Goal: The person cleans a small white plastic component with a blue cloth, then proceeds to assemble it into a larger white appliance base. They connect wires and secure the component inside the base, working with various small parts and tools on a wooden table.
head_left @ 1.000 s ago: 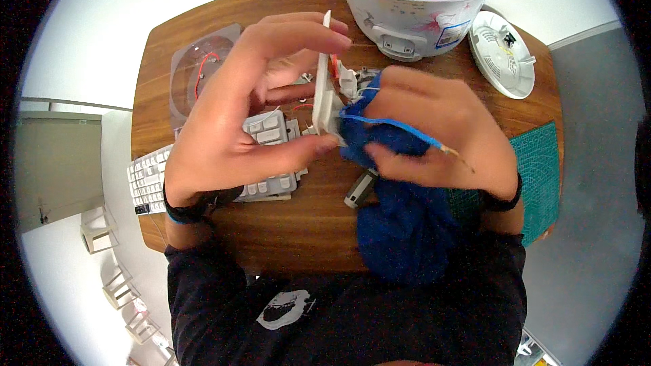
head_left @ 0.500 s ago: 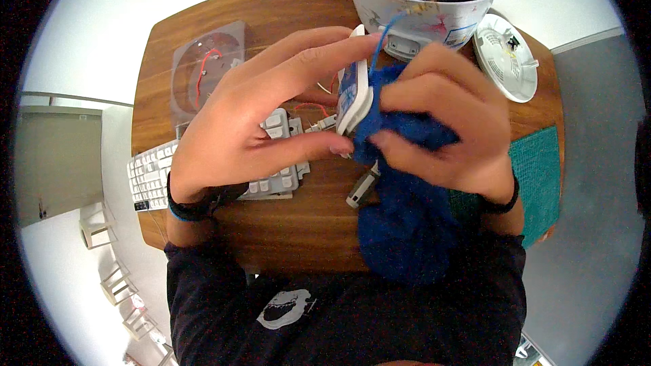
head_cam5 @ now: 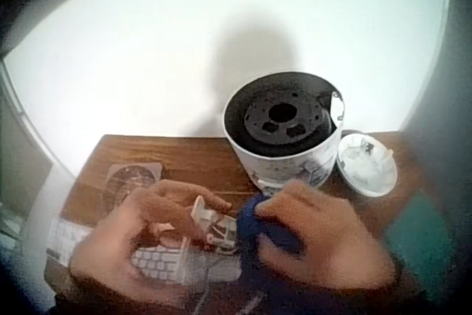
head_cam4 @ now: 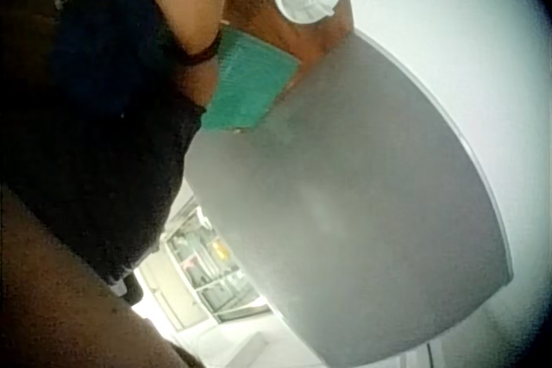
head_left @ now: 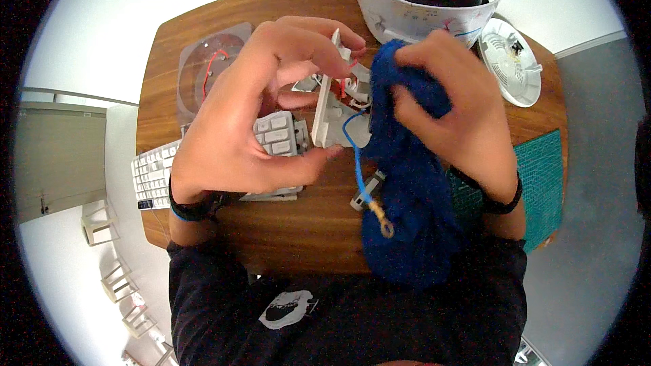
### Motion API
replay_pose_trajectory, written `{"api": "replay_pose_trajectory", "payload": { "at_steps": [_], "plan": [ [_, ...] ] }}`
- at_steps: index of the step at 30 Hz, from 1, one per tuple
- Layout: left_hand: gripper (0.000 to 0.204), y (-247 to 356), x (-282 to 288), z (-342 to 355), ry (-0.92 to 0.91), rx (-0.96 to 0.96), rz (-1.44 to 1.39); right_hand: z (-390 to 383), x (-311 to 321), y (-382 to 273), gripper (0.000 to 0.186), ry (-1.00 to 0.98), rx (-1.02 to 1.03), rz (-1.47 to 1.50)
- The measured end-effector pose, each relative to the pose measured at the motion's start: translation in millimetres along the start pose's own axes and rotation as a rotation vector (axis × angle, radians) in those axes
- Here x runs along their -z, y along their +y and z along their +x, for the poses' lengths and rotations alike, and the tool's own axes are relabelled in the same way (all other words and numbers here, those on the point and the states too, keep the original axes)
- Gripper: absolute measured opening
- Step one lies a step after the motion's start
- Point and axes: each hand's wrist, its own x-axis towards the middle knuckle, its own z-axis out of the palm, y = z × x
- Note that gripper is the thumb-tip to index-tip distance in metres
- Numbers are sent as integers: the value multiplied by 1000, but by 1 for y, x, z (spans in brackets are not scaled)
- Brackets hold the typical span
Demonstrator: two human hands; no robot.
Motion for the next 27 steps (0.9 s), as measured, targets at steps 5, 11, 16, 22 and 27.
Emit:
{"api": "replay_pose_trajectory", "payload": {
  "at_steps": [5, 11, 16, 22, 27],
  "plan": [
    [72, 5, 3, -1, -45, 26, 16, -1, 1, -2, 28, -251, 11, 79],
    [72, 5, 5, -1, -98, 48, 56, 0, 10, -5, 27, -334, 25, 178],
    [70, 5, 7, 2, -85, 21, 91, -3, 12, -5, 25, -421, 37, 265],
    [69, 4, 2, 0, -27, 19, 38, -6, 8, 1, 25, -548, 7, 183],
    [68, -1, -3, -2, 40, -26, 36, -5, 2, 4, 23, -272, -41, 93]
  ]
}}
